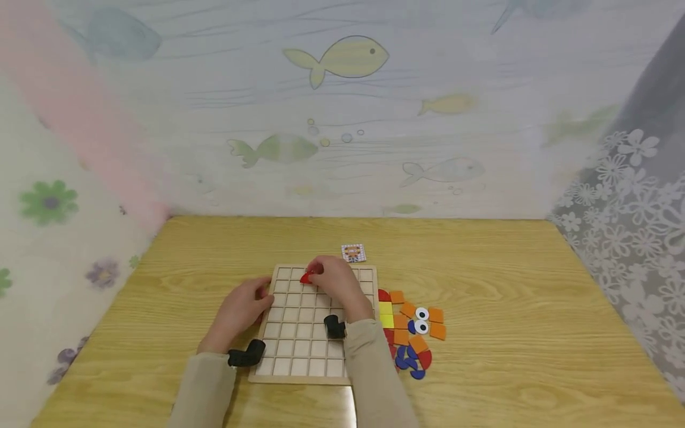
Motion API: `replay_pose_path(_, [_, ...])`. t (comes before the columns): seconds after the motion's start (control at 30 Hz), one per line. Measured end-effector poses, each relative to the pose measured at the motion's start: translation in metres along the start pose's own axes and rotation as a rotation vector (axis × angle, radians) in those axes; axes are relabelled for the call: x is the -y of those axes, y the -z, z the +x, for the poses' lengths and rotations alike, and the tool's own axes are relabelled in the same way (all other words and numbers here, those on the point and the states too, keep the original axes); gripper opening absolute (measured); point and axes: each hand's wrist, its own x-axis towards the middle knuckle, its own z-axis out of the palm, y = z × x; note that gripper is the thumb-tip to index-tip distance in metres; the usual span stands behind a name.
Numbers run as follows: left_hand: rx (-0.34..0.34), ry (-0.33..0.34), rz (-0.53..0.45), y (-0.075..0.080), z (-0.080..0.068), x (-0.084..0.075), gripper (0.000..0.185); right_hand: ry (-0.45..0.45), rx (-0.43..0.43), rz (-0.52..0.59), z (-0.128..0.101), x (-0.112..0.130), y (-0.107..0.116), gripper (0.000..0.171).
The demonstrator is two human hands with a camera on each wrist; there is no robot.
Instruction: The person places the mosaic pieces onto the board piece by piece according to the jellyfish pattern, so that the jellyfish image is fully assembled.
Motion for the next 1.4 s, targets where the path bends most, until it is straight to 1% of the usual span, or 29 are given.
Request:
replay_pose_path(0.17, [0.012,0.0,0.001,0.001,0.0,0.001,0.042,-0.001,-0.015,-0.011,0.001,0.008,-0.007,0.011])
replay_pose_path(0.3, [0.019,0.0,-0.001,0.002,0.0,0.0,0.041,0.012,-0.003,-0.055,0.001,0.014,-0.012,0.008])
replay_pose_path(0.5, [0.008,-0.003,0.005,0.002,-0.002,-0.003,0.035,0.029,-0.001,-0.141,-0.002,0.022,-0.019,0.006])
replay_pose_path(0.8, [0.021,0.022,0.011,0.002,-0.002,-0.004,0.04,0.055,-0.033,-0.232,-0.003,0.023,-0.023,0.006])
replay_pose_path(0.9, [0.019,0.023,0.01,0.002,-0.001,-0.004,0.039,0.061,-0.035,-0.217,-0.003,0.023,-0.023,0.01])
replay_pose_path(1.03, [0.013,0.022,0.021,0.002,0.0,-0.004,0.037,0.057,-0.031,-0.157,-0.004,0.021,-0.02,0.014])
replay_pose_path(1.13, [0.017,0.021,0.016,0.002,0.0,-0.004,0.04,0.051,-0.018,-0.129,-0.006,0.02,-0.018,0.015])
replay_pose_path(1.27, [0.018,0.011,0.001,0.001,0.0,-0.003,0.043,0.04,-0.004,-0.12,-0.008,0.02,-0.016,0.017])
replay_pose_path(1.4, [0.011,0.011,-0.01,-0.001,0.001,-0.001,0.036,0.044,0.003,-0.1,-0.013,0.02,-0.012,0.019])
